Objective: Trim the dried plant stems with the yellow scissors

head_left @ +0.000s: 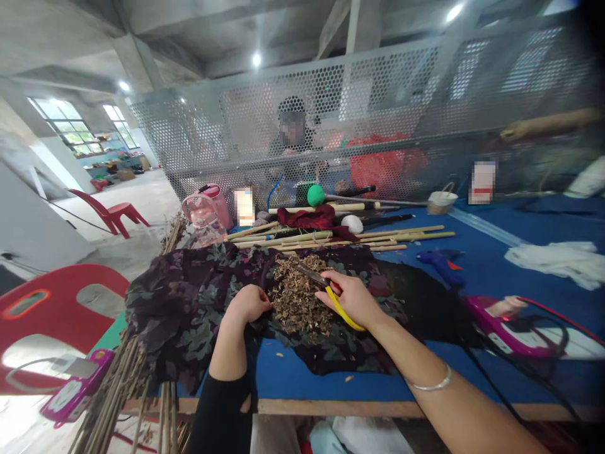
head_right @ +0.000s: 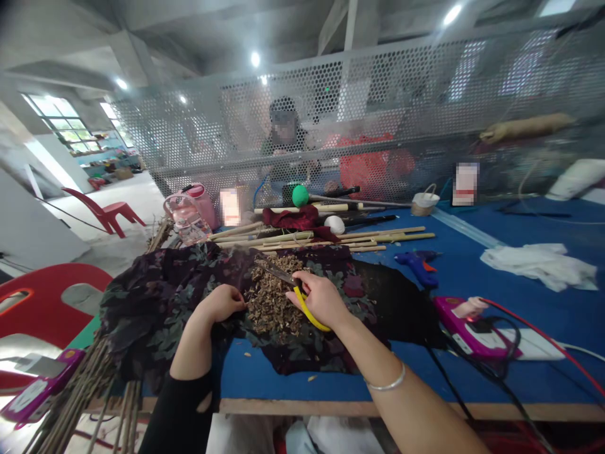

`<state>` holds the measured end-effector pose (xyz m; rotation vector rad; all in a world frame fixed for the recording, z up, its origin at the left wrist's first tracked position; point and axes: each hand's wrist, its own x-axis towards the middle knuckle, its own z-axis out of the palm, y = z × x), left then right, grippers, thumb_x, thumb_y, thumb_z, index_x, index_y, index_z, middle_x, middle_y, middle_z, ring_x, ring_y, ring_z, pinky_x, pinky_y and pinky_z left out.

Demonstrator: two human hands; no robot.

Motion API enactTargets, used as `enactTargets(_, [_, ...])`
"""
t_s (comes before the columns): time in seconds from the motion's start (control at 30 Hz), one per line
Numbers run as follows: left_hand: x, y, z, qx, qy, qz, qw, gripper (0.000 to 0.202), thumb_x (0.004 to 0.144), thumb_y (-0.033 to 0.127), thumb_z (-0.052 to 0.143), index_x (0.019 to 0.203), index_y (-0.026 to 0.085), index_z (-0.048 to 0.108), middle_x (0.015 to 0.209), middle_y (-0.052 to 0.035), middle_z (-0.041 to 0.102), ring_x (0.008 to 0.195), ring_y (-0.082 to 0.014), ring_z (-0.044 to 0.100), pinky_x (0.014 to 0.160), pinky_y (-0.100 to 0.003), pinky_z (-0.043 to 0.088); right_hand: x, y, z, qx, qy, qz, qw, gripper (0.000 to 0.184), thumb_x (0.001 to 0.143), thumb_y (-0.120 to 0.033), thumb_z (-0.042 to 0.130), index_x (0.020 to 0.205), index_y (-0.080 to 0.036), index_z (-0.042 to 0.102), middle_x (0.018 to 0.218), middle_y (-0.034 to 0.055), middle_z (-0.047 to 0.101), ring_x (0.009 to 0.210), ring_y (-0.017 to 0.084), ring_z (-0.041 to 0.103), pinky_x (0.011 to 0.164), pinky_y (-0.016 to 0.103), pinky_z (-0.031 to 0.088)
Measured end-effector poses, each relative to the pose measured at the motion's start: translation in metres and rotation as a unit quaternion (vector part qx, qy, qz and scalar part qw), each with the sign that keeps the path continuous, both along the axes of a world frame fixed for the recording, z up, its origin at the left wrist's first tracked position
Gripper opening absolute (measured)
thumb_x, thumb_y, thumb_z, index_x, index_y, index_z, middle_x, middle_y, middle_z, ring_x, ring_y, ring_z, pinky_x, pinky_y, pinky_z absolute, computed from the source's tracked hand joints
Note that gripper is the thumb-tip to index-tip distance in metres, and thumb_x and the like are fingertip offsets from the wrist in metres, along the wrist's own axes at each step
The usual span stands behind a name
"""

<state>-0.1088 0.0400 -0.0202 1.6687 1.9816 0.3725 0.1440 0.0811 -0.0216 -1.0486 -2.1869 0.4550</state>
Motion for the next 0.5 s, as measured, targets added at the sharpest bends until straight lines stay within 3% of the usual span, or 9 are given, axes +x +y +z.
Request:
enactTargets(0.1, [0.0,0.002,0.001,0.033,-0.004,0.014,0.999,0.003,0.059,0.017,0.063,0.058,0.018,0.065,0.056,-0.0027,0.061,0.053,-0.0142,0.051,0.054,-0.024,0.035,0.0,0.001,-0.001,0.0,-0.001,-0.002,1.0,0.03,0.077,-0.043,0.056,0.093,-0.019,0.059,0.059,-0.0027,0.049,0.05,0.012,0.042,0.051,0.022,0.035])
enactTargets(0.27, [0.007,0.01,-0.001,0.125,-0.028,0.042,0.991,0.013,0.068,0.016,0.06,0.076,0.019,0.07,0.072,-0.0055,0.068,0.068,-0.0167,0.059,0.066,-0.025,0.04,-0.002,0.0,-0.001,0.012,-0.004,0.005,1.0,0.029,0.077,-0.042,0.056,0.093,-0.018,0.059,0.059,-0.0022,0.051,0.05,0.012,0.043,0.051,0.022,0.035])
enactTargets(0.37, [0.012,0.013,-0.006,0.112,-0.019,0.033,0.993,0.013,0.066,0.019,0.064,0.076,0.021,0.072,0.078,-0.0072,0.069,0.074,-0.02,0.061,0.069,-0.027,0.041,-0.003,0.0,-0.001,0.01,-0.005,0.011,1.0,0.03,0.077,-0.043,0.056,0.094,-0.018,0.059,0.061,-0.0015,0.053,0.051,0.012,0.045,0.051,0.022,0.036])
enactTargets(0.5, [0.015,0.013,-0.007,0.096,0.006,0.054,0.994,0.009,0.064,0.017,0.063,0.066,0.02,0.071,0.07,-0.0083,0.068,0.073,-0.0217,0.061,0.068,-0.027,0.041,-0.003,-0.001,-0.002,0.008,0.0,0.01,1.0,0.031,0.076,-0.041,0.057,0.097,-0.017,0.059,0.064,-0.0002,0.055,0.053,0.012,0.047,0.052,0.022,0.037])
